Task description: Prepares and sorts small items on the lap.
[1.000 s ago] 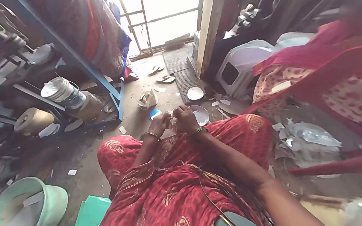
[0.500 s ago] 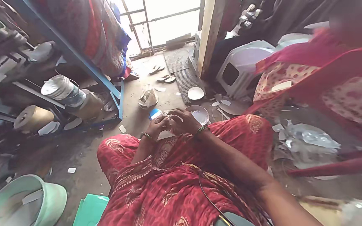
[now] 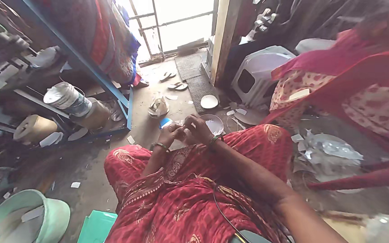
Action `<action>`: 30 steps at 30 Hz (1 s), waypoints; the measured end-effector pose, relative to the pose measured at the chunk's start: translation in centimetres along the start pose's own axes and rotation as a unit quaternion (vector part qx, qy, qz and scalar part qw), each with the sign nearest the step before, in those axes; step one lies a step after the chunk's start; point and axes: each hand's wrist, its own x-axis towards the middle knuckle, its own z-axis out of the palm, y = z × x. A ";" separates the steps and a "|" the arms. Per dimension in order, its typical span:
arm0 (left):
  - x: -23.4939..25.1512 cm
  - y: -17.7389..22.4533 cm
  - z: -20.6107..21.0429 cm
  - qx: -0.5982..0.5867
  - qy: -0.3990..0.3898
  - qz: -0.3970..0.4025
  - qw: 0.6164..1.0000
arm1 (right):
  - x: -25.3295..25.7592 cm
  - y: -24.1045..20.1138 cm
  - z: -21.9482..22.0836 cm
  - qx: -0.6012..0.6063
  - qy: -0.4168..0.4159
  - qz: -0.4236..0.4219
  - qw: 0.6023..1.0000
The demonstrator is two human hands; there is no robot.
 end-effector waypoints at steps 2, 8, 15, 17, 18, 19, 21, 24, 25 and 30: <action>-0.1 1.9 -1.0 0.077 0.017 0.071 0.994 | 1.1 -1.3 -1.0 0.009 0.007 0.010 1.000; -0.5 12.5 -5.3 0.245 0.086 0.324 0.910 | 7.8 -5.8 -5.0 0.064 0.100 -0.084 0.989; -0.6 9.6 -5.5 0.317 0.169 0.321 0.876 | 5.0 -6.7 -7.1 -0.009 0.070 -0.005 0.998; 0.4 6.3 -3.9 0.307 0.191 0.344 0.866 | 2.9 -5.0 -5.7 -0.004 0.071 0.019 0.997; 0.8 4.9 -3.2 0.301 0.199 0.347 0.866 | 1.9 -4.2 -5.1 0.010 0.071 0.030 0.997; 1.1 3.8 -2.5 0.300 0.203 0.342 0.867 | 1.2 -3.6 -4.8 0.023 0.072 0.036 0.997; 0.9 2.9 -1.4 0.308 0.183 0.308 0.881 | 0.2 -3.0 -4.5 0.066 0.071 0.032 0.995; 1.1 3.2 -0.4 0.395 0.161 0.286 0.858 | -0.4 -4.1 -5.2 0.107 0.042 0.040 0.993; 1.1 3.3 -0.4 0.444 0.154 0.272 0.840 | -0.7 -4.7 -5.2 0.102 0.027 0.055 0.993; -0.3 8.0 2.0 0.443 0.112 0.166 0.874 | -1.3 -6.4 -5.1 -0.053 0.081 0.052 0.994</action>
